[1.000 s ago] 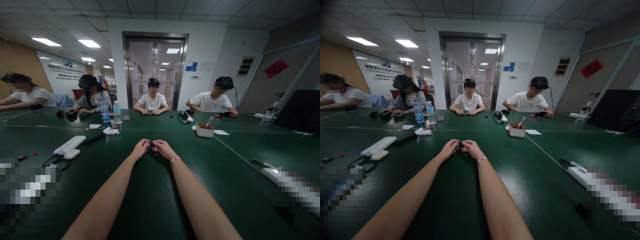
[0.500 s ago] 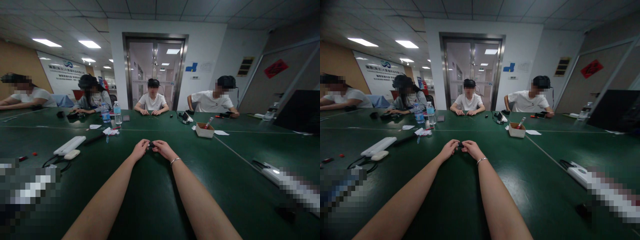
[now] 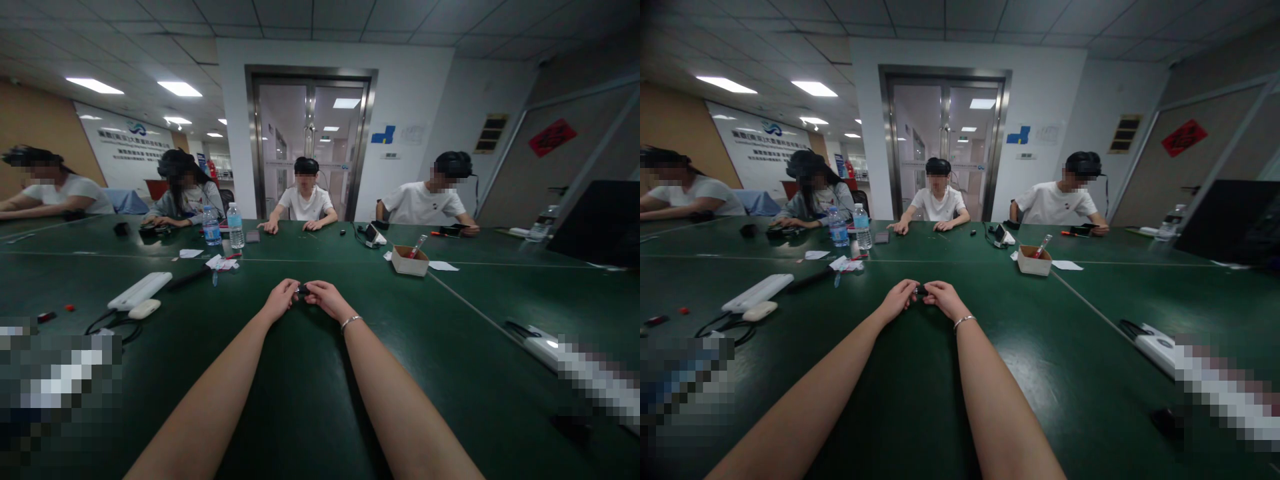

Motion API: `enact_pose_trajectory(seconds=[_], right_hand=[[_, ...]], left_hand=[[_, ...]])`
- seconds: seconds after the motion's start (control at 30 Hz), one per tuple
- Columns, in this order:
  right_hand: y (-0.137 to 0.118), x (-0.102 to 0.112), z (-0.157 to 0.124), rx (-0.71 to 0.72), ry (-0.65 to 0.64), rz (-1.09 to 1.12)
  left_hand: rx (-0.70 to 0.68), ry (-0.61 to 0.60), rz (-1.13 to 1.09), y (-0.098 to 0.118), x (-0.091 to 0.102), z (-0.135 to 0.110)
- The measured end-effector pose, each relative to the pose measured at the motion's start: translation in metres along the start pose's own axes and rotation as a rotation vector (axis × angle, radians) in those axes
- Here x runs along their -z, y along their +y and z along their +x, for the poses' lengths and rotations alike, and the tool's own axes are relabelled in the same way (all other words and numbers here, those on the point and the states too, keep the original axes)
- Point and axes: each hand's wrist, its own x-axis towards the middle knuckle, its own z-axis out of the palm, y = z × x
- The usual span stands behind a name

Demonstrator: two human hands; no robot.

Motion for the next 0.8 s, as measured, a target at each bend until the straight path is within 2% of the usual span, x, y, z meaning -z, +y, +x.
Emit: enact_pose_trajectory(seconds=[0.53,0.8], right_hand=[[0.0014,0.0006,0.0010,0.004,0.006,0.005],[0.0033,0.0035,0.0024,0.013,-0.019,0.014]], left_hand=[[-0.007,0.026,0.004,-0.0014,-0.0017,0.0015],[0.038,0.027,0.009,-0.0004,-0.0009,0.0019]])
